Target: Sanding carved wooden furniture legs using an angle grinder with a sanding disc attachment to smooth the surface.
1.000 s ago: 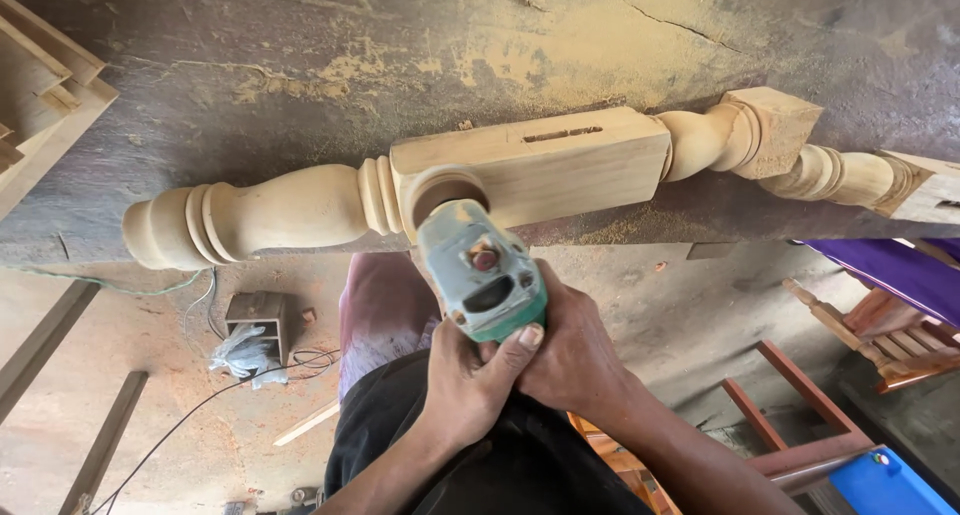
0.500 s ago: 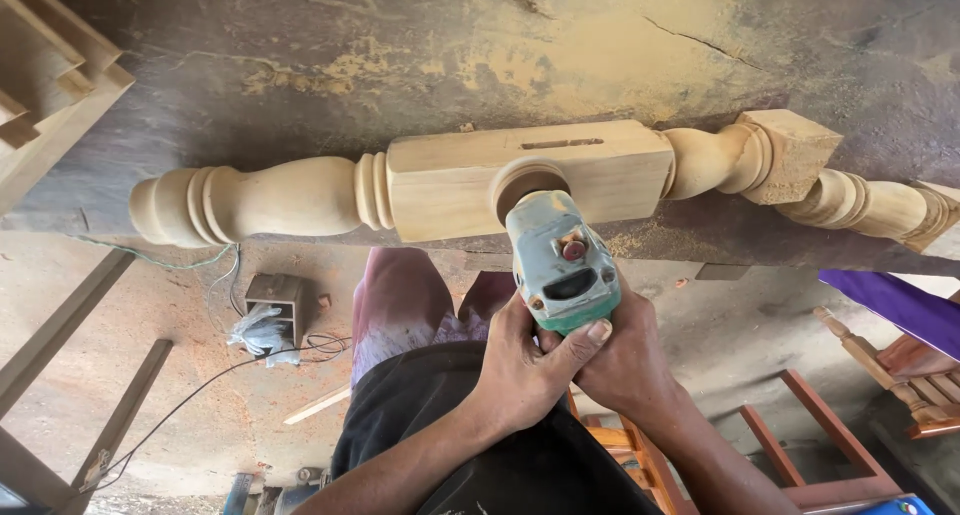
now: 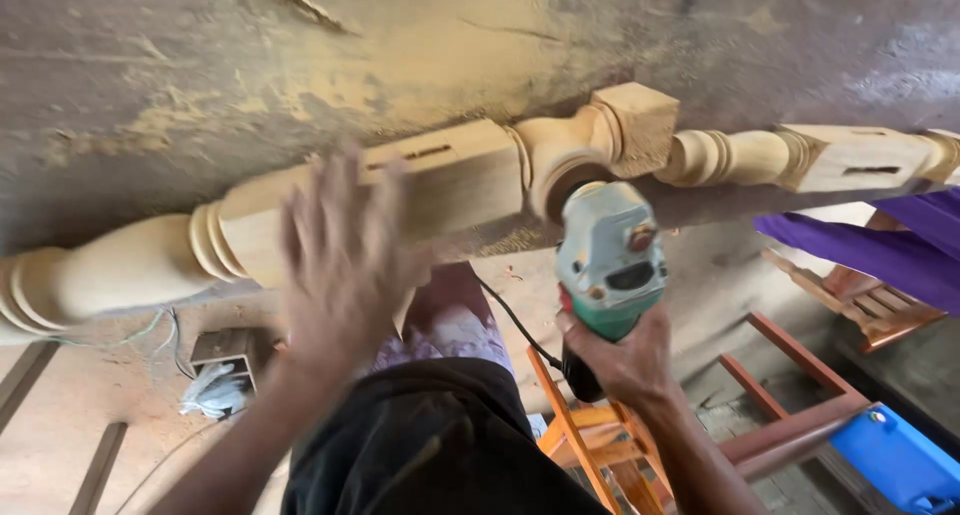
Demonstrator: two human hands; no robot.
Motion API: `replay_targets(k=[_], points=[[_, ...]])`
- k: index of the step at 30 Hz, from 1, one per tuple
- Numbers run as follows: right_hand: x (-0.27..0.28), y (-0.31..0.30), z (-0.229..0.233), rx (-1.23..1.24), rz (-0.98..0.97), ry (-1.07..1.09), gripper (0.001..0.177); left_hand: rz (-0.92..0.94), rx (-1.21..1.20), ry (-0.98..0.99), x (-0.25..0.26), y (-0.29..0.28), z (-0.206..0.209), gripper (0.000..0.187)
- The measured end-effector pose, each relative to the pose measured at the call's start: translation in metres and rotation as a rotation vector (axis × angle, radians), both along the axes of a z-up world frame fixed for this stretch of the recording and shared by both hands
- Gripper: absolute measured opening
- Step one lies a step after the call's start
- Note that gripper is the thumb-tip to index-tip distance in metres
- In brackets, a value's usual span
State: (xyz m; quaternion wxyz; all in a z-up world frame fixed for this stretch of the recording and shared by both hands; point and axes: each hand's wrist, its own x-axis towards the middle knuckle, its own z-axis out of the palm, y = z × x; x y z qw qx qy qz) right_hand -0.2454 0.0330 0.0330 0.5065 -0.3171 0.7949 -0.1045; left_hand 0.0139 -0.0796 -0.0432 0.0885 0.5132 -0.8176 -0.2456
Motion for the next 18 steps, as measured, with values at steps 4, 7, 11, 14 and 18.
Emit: replay_targets(k=[4, 7, 11, 14, 18], points=[[-0.027, 0.005, 0.003, -0.05, -0.143, 0.028, 0.038, -0.107, 0.044, -0.097, 0.04, 0.014, -0.045, 0.06], [-0.042, 0.014, 0.006, -0.123, -0.087, 0.04, 0.038, -0.022, 0.099, -0.042, 0.073, 0.019, -0.036, 0.067], [-0.048, 0.017, -0.004, -0.094, -0.011, 0.045, 0.034, -0.007, -0.03, -0.24, 0.072, 0.01, 0.005, 0.084], [-0.048, 0.006, -0.013, -0.097, 0.06, 0.058, 0.035, 0.146, -0.183, -0.248, 0.03, 0.051, 0.01, 0.076], [-0.056, 0.002, -0.021, -0.019, 0.08, 0.061, 0.038, 0.278, 0.576, 0.563, -0.077, 0.093, 0.027, 0.073]])
